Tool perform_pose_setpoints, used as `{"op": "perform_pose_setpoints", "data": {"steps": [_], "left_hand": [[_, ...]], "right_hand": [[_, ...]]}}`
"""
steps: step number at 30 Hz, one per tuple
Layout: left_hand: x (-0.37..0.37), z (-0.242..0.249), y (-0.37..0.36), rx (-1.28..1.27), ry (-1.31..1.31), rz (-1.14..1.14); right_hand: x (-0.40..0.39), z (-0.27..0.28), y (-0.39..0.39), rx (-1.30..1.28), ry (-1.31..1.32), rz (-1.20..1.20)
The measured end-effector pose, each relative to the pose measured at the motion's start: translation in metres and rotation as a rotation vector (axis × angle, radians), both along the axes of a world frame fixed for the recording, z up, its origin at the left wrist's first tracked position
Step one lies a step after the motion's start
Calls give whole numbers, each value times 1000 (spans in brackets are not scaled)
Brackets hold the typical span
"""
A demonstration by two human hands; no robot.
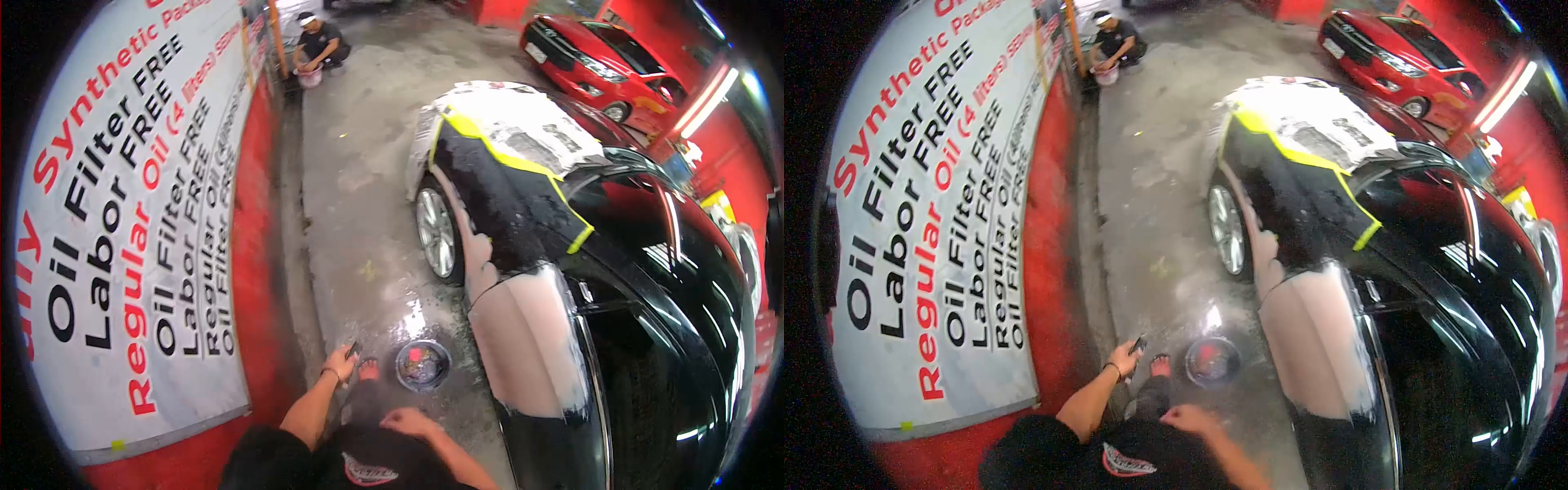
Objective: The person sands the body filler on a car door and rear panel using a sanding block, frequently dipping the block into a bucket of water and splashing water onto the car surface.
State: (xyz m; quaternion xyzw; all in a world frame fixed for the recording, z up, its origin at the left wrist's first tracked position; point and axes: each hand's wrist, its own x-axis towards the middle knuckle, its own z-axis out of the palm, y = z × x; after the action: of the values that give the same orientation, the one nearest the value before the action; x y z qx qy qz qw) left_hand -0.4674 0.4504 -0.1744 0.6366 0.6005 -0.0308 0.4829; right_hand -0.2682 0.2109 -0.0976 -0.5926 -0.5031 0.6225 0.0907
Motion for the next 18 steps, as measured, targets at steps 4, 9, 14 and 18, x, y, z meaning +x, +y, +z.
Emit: {"op": "perform_pose_setpoints", "data": {"steps": [4,9,14,18], "left_hand": [[28,-58,-59,-164,-247,54],[84,-111,-169,-78,-546,113],[95,-85,-237,-225,-613,201],[76,-63,-211,-69,-335,-12]], "right_hand": [[-38,-50,-32,73,238,296],[-35,62,-85,-229,1039,4],[-19,58,-120,-62,396,-146],[-49,-43,-171,119,15,219]]}}
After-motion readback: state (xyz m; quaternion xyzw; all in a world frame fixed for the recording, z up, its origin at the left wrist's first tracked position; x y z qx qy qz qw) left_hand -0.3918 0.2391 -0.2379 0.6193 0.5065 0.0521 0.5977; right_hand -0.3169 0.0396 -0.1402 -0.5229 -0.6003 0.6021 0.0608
